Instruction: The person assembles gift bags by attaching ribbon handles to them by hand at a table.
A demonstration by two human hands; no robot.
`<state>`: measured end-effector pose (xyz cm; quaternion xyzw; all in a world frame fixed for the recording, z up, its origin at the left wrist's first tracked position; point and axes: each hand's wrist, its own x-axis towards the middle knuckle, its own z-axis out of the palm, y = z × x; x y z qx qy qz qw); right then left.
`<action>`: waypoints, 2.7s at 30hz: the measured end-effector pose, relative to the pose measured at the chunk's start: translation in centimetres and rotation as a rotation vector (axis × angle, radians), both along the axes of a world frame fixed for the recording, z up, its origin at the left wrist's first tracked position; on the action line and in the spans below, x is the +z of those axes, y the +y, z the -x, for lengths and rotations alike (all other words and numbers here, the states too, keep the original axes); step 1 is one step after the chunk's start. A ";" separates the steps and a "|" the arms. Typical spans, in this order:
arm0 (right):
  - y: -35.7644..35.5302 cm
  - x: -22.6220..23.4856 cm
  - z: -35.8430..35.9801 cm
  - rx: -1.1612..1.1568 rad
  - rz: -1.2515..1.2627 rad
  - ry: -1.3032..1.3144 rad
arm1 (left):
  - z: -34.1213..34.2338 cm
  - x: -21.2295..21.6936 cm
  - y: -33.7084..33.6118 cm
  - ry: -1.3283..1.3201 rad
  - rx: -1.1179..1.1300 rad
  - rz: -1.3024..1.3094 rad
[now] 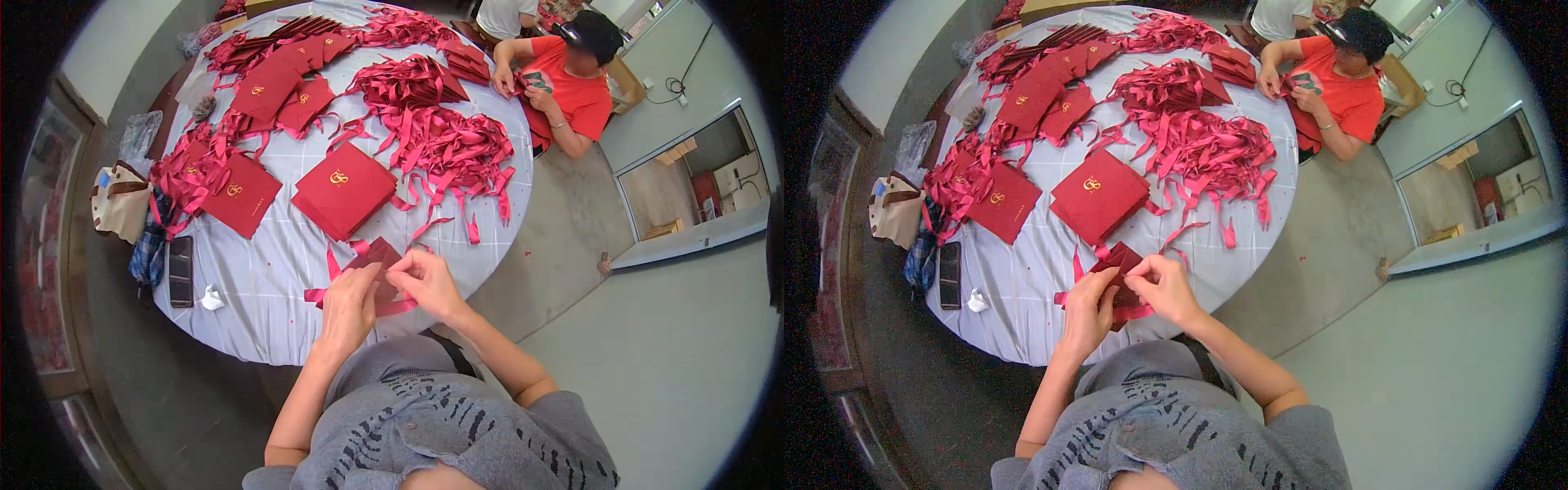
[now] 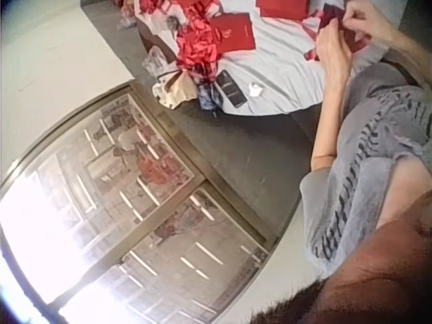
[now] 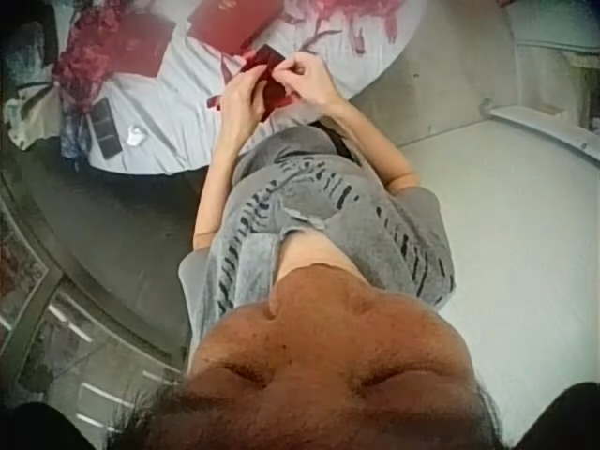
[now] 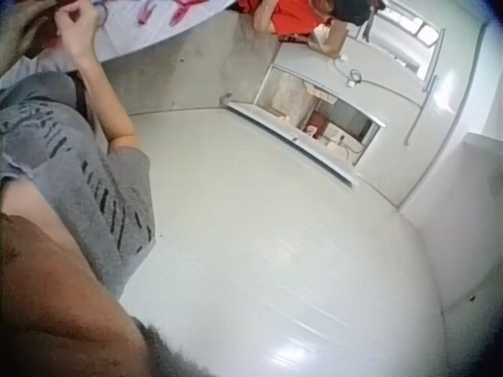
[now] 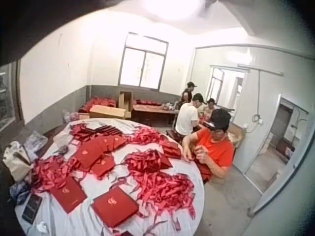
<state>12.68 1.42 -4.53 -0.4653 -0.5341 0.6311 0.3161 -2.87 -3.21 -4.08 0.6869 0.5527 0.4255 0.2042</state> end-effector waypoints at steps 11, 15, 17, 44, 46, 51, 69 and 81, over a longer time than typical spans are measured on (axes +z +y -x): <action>-0.2 0.5 1.7 -0.088 -0.664 -0.276 | -0.3 0.2 0.5 -0.107 0.064 0.074; -0.3 -0.6 1.6 -0.083 -0.461 -0.157 | -0.2 0.2 0.6 -0.114 0.023 0.024; -0.4 -0.6 1.6 -0.080 -0.324 -0.114 | 0.1 0.4 0.3 -0.046 0.008 0.015; 5.3 1.4 2.2 0.863 -0.786 -0.746 | 0.3 -2.3 -1.7 0.251 -0.029 -0.032; 6.5 2.4 3.1 0.950 -0.669 -0.758 | 0.3 -2.6 -1.9 0.257 -0.037 -0.026; 7.1 -0.3 4.0 1.015 -0.682 -0.802 | -0.3 -2.0 -2.0 0.295 0.005 -0.012; 9.7 0.5 2.1 0.014 -0.704 -0.213 | -0.8 -2.0 -2.1 0.339 -0.077 -0.032; 4.6 -3.0 -1.9 0.518 -0.122 -0.467 | -0.9 -2.5 -2.3 0.435 -0.039 -0.060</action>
